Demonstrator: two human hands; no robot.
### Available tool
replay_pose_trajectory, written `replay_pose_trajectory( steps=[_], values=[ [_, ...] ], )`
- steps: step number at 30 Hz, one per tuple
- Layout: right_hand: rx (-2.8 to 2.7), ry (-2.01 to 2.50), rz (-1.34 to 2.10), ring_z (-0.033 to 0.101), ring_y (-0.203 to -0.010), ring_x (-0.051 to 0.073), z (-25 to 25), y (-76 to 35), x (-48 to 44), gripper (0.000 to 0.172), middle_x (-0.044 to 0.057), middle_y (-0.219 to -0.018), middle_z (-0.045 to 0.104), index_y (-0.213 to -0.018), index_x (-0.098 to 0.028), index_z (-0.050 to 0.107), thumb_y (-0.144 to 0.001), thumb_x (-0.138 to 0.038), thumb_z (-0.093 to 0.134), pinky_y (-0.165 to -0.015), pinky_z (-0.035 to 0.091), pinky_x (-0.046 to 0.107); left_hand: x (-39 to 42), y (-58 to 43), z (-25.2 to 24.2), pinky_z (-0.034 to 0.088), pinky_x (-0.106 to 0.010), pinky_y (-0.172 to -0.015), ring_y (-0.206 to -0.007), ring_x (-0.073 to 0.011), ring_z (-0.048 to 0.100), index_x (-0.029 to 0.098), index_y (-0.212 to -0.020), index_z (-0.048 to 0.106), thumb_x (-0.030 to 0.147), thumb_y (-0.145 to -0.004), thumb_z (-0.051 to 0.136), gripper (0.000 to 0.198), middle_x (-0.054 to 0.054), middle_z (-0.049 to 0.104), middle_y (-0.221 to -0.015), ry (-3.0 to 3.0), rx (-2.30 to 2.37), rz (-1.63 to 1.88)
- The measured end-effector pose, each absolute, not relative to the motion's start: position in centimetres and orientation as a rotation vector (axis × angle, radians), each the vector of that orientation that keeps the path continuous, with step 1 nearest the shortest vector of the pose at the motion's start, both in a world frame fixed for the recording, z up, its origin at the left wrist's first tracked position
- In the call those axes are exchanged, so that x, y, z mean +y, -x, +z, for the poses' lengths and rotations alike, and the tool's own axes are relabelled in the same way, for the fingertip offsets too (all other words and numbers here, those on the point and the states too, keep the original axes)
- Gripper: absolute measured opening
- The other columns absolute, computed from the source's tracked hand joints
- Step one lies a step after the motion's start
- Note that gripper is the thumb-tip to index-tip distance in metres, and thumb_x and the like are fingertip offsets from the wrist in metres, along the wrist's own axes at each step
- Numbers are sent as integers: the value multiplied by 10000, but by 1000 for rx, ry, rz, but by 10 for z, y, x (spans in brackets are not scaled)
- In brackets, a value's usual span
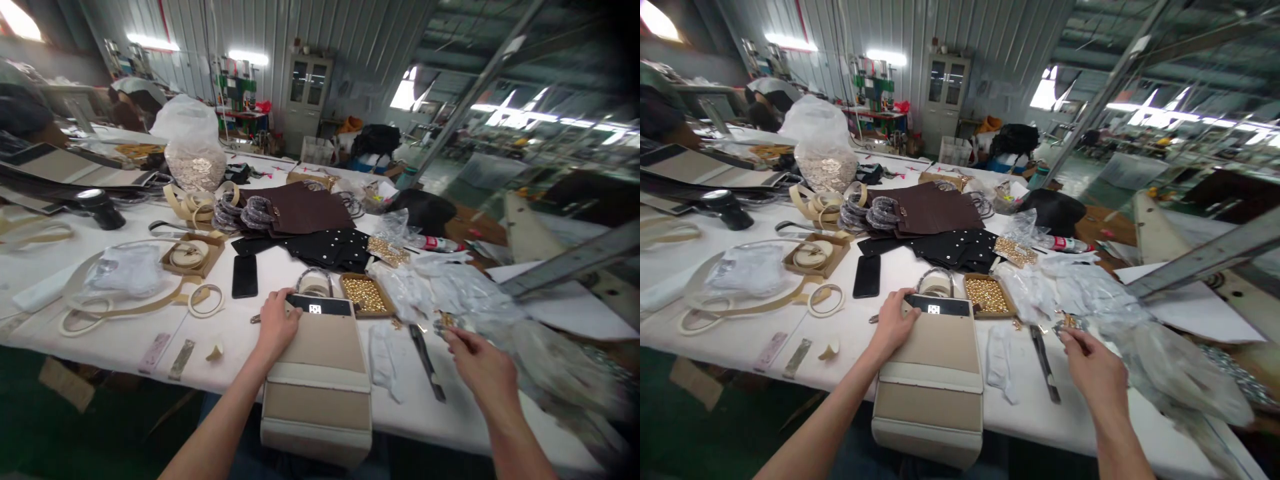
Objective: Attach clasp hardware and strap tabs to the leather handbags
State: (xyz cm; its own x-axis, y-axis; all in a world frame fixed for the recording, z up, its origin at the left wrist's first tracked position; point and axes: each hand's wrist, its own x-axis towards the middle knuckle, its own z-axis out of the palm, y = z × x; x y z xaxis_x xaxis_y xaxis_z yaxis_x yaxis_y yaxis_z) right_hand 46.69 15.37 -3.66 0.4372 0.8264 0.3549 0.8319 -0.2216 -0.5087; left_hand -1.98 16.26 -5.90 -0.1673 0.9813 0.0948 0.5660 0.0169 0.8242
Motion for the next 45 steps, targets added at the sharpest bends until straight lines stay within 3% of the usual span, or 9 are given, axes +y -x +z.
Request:
replay_pose_trajectory(
  steps=[4,9,13,22,29,35,38,45],
  values=[
    [-1318,2274,47,757,-821,372,-43,-534,140,423,189,-912,824,-1042,-172,895,-860,-484,675,-743,526,456,165,21,-68,486,-501,-1169,-1287,-345,658,266,-1408,691,285,-936,727,473,-127,695,-1341,-1636,1736,1065],
    [-1297,2259,-19,767,-887,316,-37,-551,141,452,144,-965,833,-1112,-164,878,-921,-482,619,-818,559,406,174,24,-83,513,-551,-1153,-1255,-370,666,264,-1417,684,412,-946,694,494,-119,697,-1294,-1688,1725,1066],
    [-1257,2195,-142,746,-1004,332,-40,-553,142,501,198,-1176,821,-1226,-128,837,-966,-452,556,-972,538,453,173,26,-80,524,-562,-1148,-1253,-374,667,246,-1424,674,475,-957,659,521,-129,694,-1293,-1702,1709,1034],
    [-1313,2188,-115,744,-887,322,-51,-572,105,371,160,-1027,838,-1094,-175,857,-985,-391,575,-894,537,438,175,30,-86,499,-593,-1190,-1304,-377,651,279,-1437,651,590,-946,661,582,-114,686,-1350,-1702,1691,1003],
    [-1947,1863,-4,678,-1259,263,-39,-545,135,312,74,-1329,769,-1266,-285,815,-1059,-270,582,-1095,515,379,178,33,-90,490,-620,-1204,-1319,-392,649,283,-1439,655,641,-915,675,635,-120,691,-1365,-1696,1708,974],
    [-2112,1947,-117,659,-1151,257,-39,-552,163,272,67,-1135,764,-1050,-278,842,-1056,-177,590,-992,514,345,174,30,-84,484,-612,-1226,-1333,-387,658,279,-1436,662,635,-931,670,618,-120,694,-1374,-1682,1703,999],
    [-1994,1997,-173,659,-1136,269,-40,-567,164,277,102,-1135,748,-1056,-235,828,-1074,-200,553,-961,522,354,173,29,-83,472,-601,-1242,-1360,-381,648,286,-1442,658,628,-942,664,605,-113,692,-1402,-1690,1691,1005],
    [-2030,1934,-143,639,-1229,278,-38,-560,162,289,101,-1252,767,-1122,-245,839,-1071,-172,563,-1105,491,389,172,30,-82,487,-599,-1223,-1341,-379,655,293,-1445,652,620,-949,657,594,-106,696,-1388,-1698,1708,985]
  ],
)
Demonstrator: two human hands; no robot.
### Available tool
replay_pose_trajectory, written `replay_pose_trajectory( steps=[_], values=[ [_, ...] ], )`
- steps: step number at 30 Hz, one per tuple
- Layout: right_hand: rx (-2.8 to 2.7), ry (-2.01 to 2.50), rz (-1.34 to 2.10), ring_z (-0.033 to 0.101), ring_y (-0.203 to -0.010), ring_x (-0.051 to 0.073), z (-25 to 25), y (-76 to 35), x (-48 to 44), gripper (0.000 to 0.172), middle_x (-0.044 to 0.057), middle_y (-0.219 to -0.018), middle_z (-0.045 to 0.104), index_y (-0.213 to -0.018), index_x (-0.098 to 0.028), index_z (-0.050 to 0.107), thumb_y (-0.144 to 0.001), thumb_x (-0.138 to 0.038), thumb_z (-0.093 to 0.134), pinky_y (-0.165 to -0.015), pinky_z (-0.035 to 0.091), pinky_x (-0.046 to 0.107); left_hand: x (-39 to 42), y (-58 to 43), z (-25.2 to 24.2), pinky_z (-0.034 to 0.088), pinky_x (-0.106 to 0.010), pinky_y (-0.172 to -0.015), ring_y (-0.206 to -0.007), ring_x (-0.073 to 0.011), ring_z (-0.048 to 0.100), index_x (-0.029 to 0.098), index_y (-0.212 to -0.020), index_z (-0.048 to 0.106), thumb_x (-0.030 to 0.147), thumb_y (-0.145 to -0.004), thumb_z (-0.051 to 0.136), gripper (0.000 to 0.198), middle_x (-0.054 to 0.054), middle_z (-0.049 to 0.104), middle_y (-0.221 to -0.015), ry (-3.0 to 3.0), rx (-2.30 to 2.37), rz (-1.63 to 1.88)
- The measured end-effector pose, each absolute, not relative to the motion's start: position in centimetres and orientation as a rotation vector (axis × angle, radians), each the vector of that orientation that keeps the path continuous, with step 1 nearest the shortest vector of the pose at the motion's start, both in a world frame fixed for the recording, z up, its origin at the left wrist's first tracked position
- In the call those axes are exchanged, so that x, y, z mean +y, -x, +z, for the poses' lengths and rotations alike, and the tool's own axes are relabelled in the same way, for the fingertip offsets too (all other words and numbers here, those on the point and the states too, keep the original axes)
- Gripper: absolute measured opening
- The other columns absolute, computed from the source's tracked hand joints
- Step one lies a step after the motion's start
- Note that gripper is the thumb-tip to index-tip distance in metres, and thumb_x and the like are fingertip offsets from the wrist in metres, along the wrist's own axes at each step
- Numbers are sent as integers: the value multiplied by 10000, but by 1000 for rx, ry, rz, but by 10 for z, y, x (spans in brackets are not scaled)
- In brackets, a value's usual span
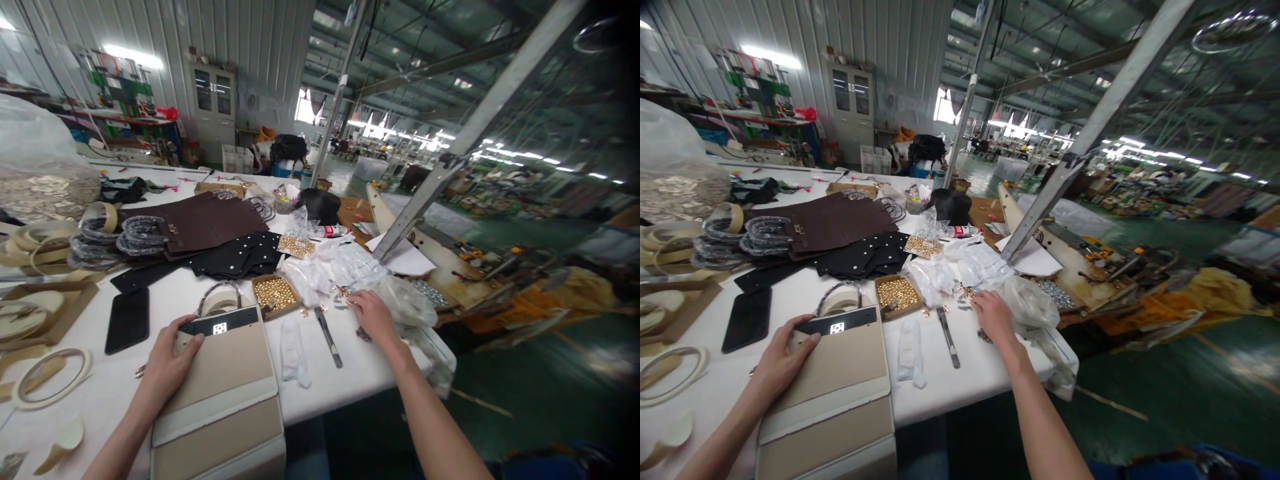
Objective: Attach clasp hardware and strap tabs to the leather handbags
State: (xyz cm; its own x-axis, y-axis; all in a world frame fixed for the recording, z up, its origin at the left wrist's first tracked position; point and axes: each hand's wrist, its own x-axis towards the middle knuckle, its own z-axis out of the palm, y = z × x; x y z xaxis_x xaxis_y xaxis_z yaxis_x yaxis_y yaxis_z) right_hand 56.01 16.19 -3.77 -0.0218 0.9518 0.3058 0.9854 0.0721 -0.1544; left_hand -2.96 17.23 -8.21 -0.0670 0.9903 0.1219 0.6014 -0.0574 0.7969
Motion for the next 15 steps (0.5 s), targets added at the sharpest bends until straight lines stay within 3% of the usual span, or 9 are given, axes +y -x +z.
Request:
replay_pose_trajectory(
  steps=[4,11,15],
  values=[
    [-2082,1952,85,676,-1232,261,-36,-545,173,315,88,-1236,797,-1139,-257,851,-1017,-103,605,-1096,493,367,171,29,-80,495,-587,-1210,-1331,-378,658,283,-1442,661,604,-950,663,587,-109,699,-1377,-1701,1703,992],
    [-2032,2025,238,739,-991,235,-16,-540,185,223,88,-1017,821,-1025,-203,839,-907,-86,690,-879,506,287,169,26,-78,481,-579,-1221,-1330,-368,655,266,-1442,666,542,-965,663,550,-122,689,-1382,-1690,1692,1041],
    [-1901,1994,134,708,-1118,258,3,-507,179,261,129,-1158,795,-1131,-190,807,-1003,-152,582,-1004,516,349,170,26,-79,495,-576,-1205,-1318,-371,659,262,-1434,674,547,-964,657,550,-128,690,-1371,-1696,1691,1047]
  ],
)
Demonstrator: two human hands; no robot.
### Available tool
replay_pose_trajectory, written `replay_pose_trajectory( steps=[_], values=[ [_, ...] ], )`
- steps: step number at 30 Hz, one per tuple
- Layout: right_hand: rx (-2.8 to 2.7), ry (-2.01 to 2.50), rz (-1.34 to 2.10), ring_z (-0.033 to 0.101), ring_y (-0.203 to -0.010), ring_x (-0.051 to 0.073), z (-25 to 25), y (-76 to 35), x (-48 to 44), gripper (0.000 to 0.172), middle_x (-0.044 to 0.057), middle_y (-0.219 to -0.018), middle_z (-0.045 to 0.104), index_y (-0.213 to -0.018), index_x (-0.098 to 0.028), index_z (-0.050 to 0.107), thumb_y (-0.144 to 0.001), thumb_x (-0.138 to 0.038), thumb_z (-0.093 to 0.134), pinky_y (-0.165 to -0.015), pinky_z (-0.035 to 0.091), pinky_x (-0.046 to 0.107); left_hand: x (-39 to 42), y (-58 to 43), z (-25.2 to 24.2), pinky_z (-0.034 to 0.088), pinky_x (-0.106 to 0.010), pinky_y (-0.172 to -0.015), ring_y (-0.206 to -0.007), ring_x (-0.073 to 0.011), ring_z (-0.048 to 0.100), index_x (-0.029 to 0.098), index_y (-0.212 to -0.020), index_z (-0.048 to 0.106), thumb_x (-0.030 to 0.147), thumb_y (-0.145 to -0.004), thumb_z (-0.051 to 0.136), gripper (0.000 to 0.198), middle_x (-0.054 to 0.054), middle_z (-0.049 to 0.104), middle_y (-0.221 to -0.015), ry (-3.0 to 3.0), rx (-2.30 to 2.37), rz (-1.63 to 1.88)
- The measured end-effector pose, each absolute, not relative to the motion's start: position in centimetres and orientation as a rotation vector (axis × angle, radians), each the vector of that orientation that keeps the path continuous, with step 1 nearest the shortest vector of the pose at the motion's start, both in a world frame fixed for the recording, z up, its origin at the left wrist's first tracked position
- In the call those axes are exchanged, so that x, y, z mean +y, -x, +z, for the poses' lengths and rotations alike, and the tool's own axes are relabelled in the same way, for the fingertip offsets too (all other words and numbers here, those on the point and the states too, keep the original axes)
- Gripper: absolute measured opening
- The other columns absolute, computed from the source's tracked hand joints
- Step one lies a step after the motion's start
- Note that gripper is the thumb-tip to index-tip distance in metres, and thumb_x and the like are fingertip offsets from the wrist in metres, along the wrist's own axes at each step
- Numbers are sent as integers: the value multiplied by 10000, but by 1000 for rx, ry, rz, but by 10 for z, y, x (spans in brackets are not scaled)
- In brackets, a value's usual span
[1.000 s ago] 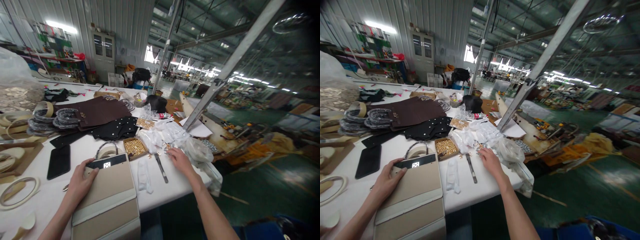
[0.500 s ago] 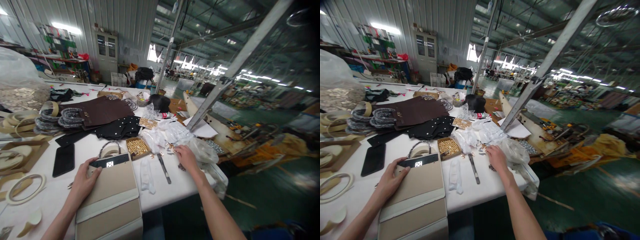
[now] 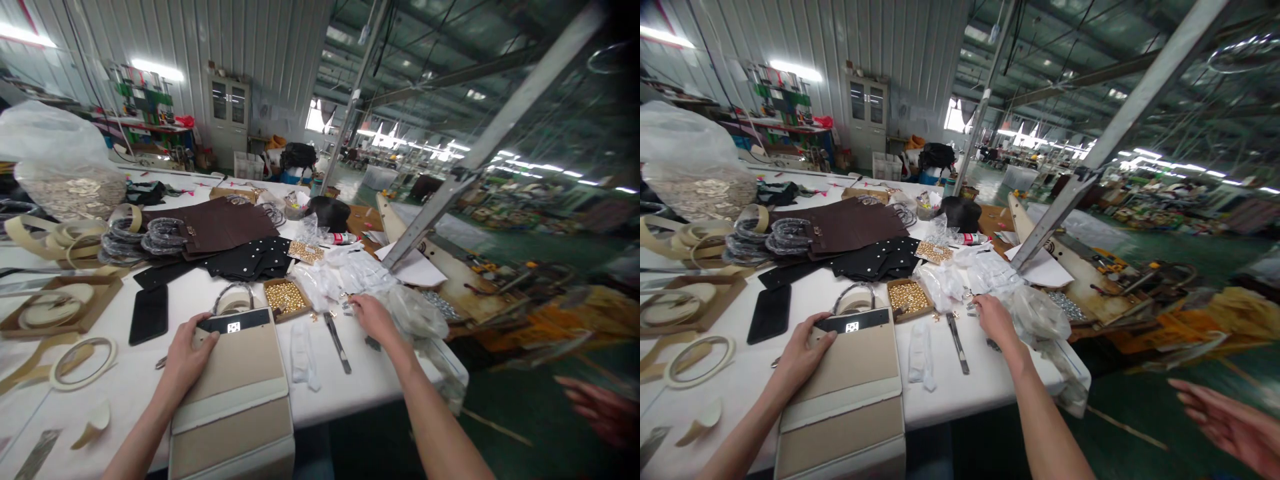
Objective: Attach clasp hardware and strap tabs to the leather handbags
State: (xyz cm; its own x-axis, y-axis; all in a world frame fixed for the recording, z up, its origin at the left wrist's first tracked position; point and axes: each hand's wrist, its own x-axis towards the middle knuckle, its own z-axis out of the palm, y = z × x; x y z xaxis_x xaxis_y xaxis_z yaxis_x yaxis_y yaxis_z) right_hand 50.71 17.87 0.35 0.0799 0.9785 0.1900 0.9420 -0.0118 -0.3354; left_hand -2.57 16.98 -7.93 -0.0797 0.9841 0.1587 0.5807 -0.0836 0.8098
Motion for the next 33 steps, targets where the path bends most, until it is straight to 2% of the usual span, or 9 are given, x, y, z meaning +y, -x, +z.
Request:
replay_pose_trajectory(
  steps=[2,5,7,9,12,18,27,33],
  values=[
    [-1819,1903,85,683,-1184,259,14,-464,168,311,129,-1251,766,-1219,-207,774,-1060,-193,506,-1067,512,384,171,26,-82,500,-577,-1198,-1315,-374,659,267,-1443,671,571,-961,653,571,-129,690,-1368,-1703,1700,1034],
    [-1718,1506,300,681,-1123,250,27,-369,142,198,85,-1142,761,-1119,-230,775,-1053,-192,593,-1033,525,379,173,29,-89,512,-591,-1182,-1299,-387,662,267,-1463,667,624,-946,646,628,-133,699,-1357,-1717,1730,1001],
    [-1736,1311,508,677,-1145,217,29,-301,124,157,42,-1154,747,-1083,-250,770,-1055,-161,643,-1027,523,340,177,31,-95,518,-601,-1178,-1296,-399,663,255,-1461,670,656,-932,640,665,-139,711,-1343,-1735,1732,991],
    [-1760,1199,654,675,-1187,198,23,-243,111,160,18,-1189,739,-1077,-256,766,-1036,-118,695,-1060,510,317,181,34,-103,517,-603,-1189,-1313,-407,659,248,-1456,668,675,-919,638,686,-140,723,-1340,-1764,1712,997],
    [-1753,1203,746,696,-1127,194,4,-193,103,181,-11,-1113,757,-1056,-262,766,-1008,-88,742,-1009,513,296,186,37,-112,526,-591,-1197,-1322,-411,668,253,-1435,669,690,-896,644,694,-129,743,-1335,-1796,1684,1036],
    [-1659,1382,740,725,-1060,217,-31,-175,114,203,-10,-1054,791,-1009,-259,799,-942,-68,781,-923,499,303,190,37,-120,552,-611,-1179,-1294,-427,704,261,-1399,687,702,-881,655,682,-128,766,-1325,-1770,1670,1081],
    [-1678,1473,669,729,-1054,243,-40,-167,116,224,9,-1045,811,-996,-260,813,-908,-55,788,-901,464,324,201,52,-116,482,-621,-1284,-1399,-407,681,258,-1369,706,666,-874,693,641,-111,780,-1391,-1709,1487,1044],
    [-1644,1467,652,736,-1046,252,-48,-167,119,237,20,-1054,820,-999,-259,817,-884,-53,797,-886,459,327,185,51,-118,448,-647,-1321,-1464,-423,640,271,-1506,621,676,-882,687,747,-124,727,-1478,-1764,1553,1122]
  ],
)
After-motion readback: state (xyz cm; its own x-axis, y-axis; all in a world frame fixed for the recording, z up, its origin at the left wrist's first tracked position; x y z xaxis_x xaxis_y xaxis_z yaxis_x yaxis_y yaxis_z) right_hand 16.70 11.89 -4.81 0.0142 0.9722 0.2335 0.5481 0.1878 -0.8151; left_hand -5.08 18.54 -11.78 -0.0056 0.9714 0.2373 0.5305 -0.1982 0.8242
